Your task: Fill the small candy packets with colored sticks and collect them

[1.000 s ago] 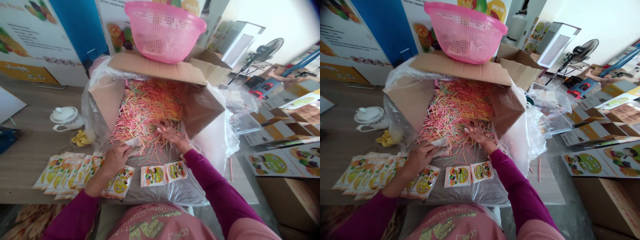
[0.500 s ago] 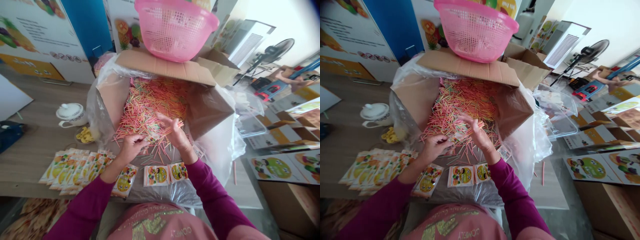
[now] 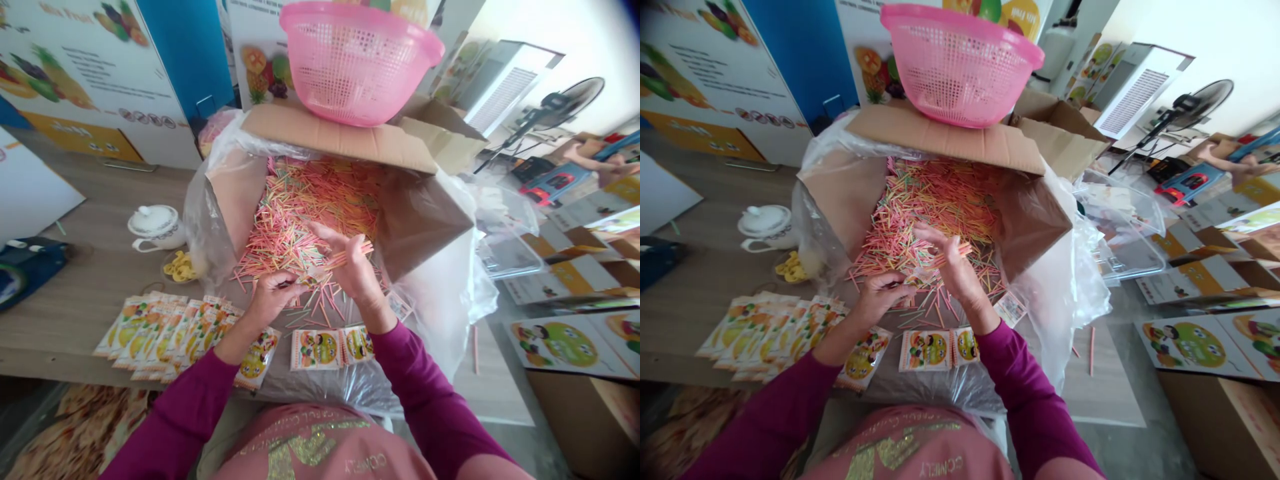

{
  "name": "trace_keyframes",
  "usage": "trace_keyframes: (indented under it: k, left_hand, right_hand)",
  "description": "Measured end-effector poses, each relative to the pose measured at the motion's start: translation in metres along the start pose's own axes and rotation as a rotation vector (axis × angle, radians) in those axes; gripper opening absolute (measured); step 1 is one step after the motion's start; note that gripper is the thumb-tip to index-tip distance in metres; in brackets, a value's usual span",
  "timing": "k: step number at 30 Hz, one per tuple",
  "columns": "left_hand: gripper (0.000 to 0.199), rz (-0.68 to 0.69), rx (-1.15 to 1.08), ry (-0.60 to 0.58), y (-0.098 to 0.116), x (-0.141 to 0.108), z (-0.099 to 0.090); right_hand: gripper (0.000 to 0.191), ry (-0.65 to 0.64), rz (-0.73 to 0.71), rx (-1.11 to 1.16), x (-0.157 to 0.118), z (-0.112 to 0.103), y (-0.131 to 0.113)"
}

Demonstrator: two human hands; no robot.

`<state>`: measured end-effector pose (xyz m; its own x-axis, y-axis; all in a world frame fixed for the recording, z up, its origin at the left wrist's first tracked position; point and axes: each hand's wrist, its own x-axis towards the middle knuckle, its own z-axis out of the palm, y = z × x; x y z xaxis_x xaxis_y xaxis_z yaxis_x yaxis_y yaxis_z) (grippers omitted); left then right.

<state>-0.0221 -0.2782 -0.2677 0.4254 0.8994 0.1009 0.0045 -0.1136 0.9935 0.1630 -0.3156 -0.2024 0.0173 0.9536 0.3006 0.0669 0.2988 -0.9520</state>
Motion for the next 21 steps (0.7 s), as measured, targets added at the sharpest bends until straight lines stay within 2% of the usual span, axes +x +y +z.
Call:
trace_keyframes:
  k: [4, 7, 11, 14, 18, 21]
  left_hand:
    - [0.031, -0.008, -0.047, 0.008, 0.005, -0.003, 0.003]
    - [0.031, -0.031, -0.102, -0.013, 0.009, -0.005, 0.005]
    - [0.032, -0.157, -0.25, -0.024, 0.007, -0.006, 0.006]
    - [0.038, -0.221, -0.335, -0.041, 0.006, -0.007, 0.006]
    - [0.036, -0.17, -0.281, -0.043, 0.006, -0.013, 0.005]
    - [0.034, -0.128, -0.219, -0.036, 0.005, -0.018, 0.004]
  right_hand:
    - [0.071, -0.106, -0.032, -0.144, -0.006, 0.007, 0.006]
    - [0.067, -0.192, -0.046, -0.12, -0.008, 0.01, 0.013]
    - [0.079, -0.124, -0.037, 0.026, -0.008, 0.011, 0.014]
    - [0.072, -0.084, -0.024, 0.057, -0.008, 0.015, 0.014]
    - [0.07, -0.14, 0.032, 0.082, -0.009, 0.026, 0.017]
    - [0.07, -0.101, 0.037, 0.103, -0.009, 0.035, 0.019]
